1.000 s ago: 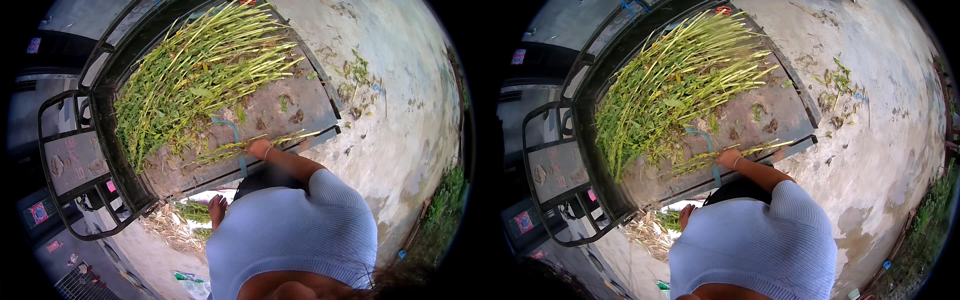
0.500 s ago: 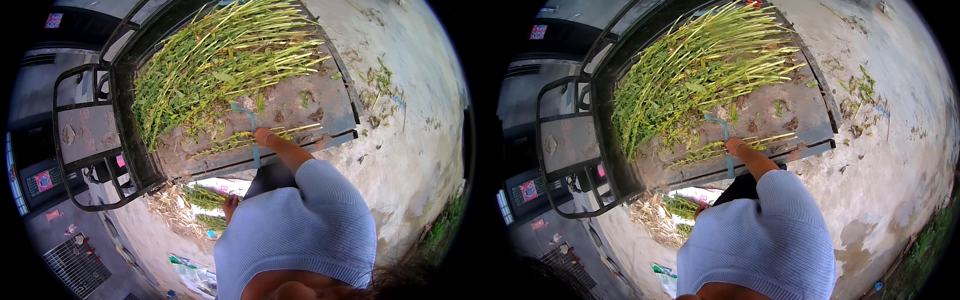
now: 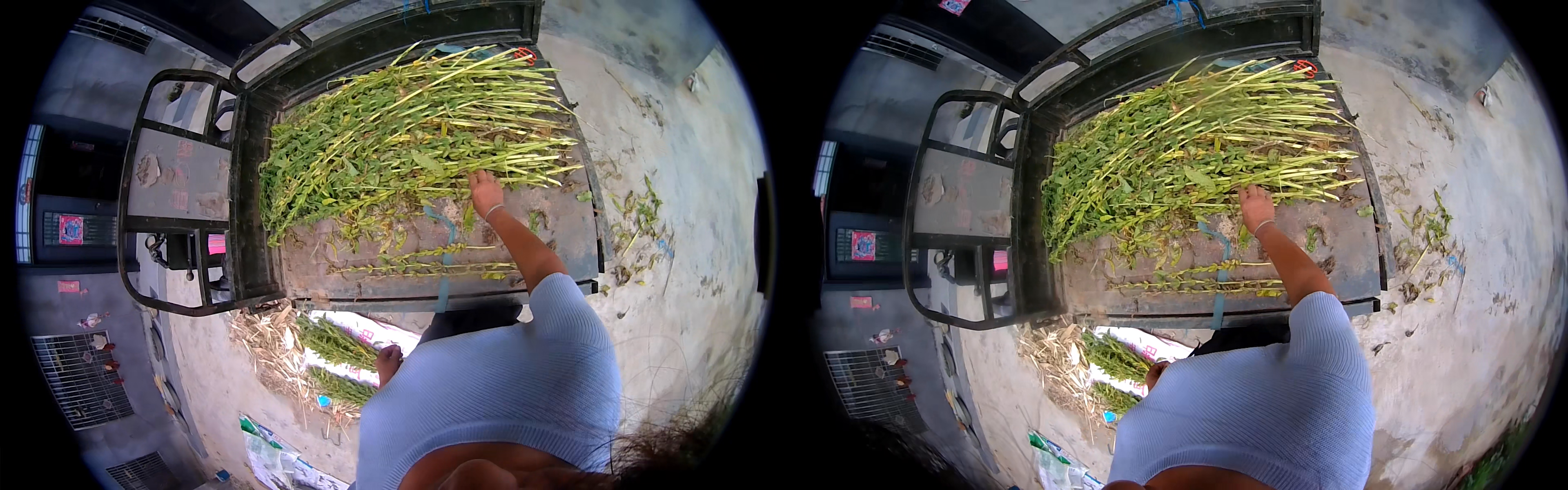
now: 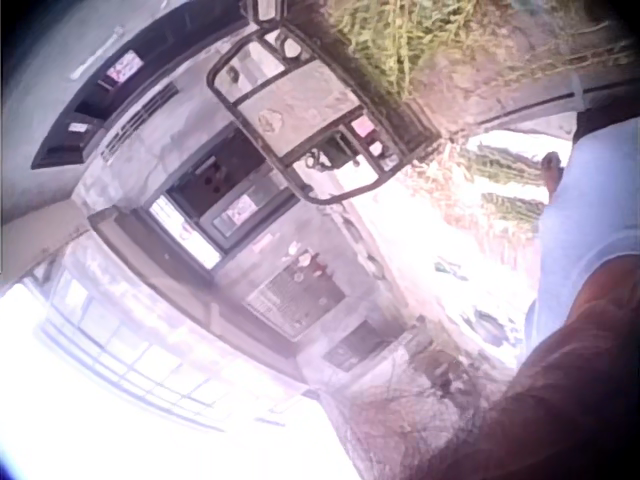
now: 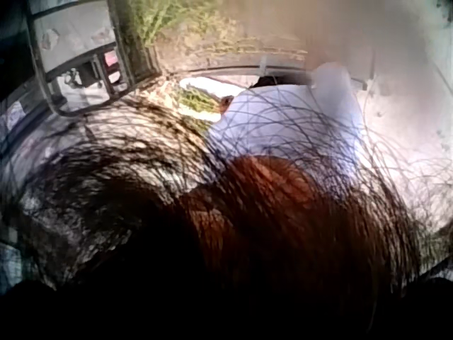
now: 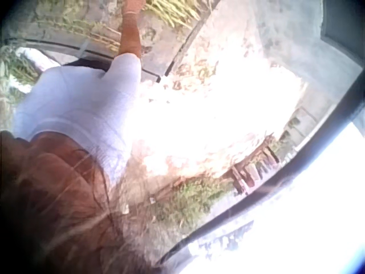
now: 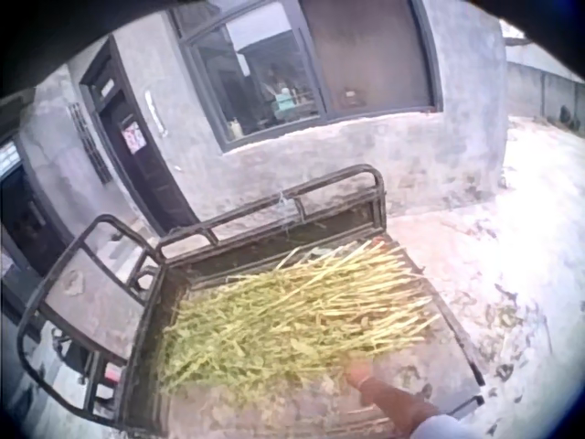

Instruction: The person gathers long green plant stalks from a pile on a cart bed and arranges them into a neat bundle. They use a blue plastic tie to secure the stalks together, wrapping it around the center and pulling it tight to hold the bundle in place.

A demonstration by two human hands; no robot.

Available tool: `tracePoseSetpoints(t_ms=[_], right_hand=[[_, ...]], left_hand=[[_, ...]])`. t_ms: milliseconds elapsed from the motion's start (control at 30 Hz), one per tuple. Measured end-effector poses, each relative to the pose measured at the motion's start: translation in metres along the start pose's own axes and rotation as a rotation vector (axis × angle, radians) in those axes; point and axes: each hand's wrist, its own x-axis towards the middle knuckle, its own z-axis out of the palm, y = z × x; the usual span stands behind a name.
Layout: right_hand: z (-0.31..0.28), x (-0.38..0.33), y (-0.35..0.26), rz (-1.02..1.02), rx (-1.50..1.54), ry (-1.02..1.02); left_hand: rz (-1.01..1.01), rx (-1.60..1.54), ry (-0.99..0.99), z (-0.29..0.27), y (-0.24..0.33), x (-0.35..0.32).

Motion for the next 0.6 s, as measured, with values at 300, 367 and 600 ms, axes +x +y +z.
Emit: tracePoseSetpoints(t_ms=[300, 367, 600], right_hand=[[-0.021, 0.076, 0.058, 0.187, -0.363, -0.292], [-0.024, 0.075, 0.061, 0.071, -0.240, -0.206], [-0.121, 0.046, 0.057, -0.152, 0.369, -0.247]], left_hand=[[-0.047, 0.041, -0.042, 0.000, 0.035, 0.017], [-0.043, 0.085, -0.034, -0.006, 0.037, 0.019], [-0.128, -0.028, -0.082, 0.024, 0.076, 0.056]])
